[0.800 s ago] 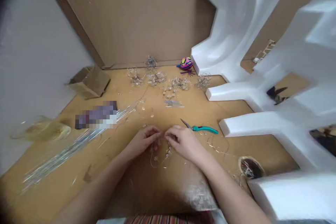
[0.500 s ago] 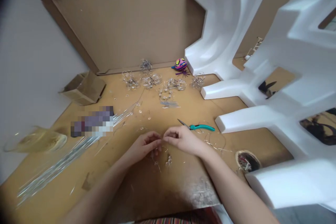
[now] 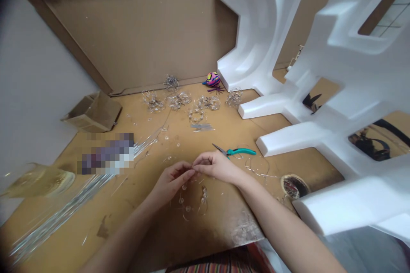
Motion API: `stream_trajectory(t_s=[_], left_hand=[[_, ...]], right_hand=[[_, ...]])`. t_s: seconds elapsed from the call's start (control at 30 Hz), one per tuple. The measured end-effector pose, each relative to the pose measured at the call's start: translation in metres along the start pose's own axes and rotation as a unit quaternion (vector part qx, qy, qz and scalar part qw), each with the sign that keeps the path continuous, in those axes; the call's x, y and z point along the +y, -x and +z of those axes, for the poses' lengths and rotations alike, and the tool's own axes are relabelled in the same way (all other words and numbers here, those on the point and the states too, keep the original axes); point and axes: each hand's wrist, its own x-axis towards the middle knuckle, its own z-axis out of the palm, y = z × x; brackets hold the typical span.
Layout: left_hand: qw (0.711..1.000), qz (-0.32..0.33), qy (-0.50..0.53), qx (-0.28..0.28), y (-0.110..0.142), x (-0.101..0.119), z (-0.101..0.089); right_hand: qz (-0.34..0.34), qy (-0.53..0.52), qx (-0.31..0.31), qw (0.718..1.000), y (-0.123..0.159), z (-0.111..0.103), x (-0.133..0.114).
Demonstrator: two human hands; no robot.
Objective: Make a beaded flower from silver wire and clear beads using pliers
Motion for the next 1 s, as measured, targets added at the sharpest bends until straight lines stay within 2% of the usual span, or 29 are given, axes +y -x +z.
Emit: stream_trajectory(t_s=[0.17,0.27,0.37,0.57,0.73,0.83,1.0], left_hand=[[0.993,0.029,0.019,0.114,-0.002,0.001,-0.005],[0.980,0.039,0.061,0.185,-0.003,0.002,-0.011],[0.968,0.047,0.094,0.227,-0.004,0.002,-0.014],[0.963,0.043,0.105,0.243,-0.003,0.002,-0.012],[0.961,0.055,0.109,0.249,-0.003,0.000,-0.011],[0.962,0.048,0.116,0.242,-0.003,-0.003,-0.011],[0.964,0.054,0.069,0.250,-0.002,-0.006,-0.014]], right_hand=[[0.006,-0.025,0.086,0.996,-0.004,0.000,0.005],[0.036,-0.006,0.035,0.999,-0.003,0.000,0.008],[0.048,0.020,-0.030,0.998,-0.002,0.002,0.009],[0.035,-0.034,0.003,0.999,-0.003,0.004,0.009],[0.050,-0.051,-0.042,0.997,-0.001,0.005,0.010],[0.035,-0.066,-0.052,0.996,-0.001,0.006,0.009],[0.014,-0.082,-0.006,0.996,-0.003,0.006,0.010]])
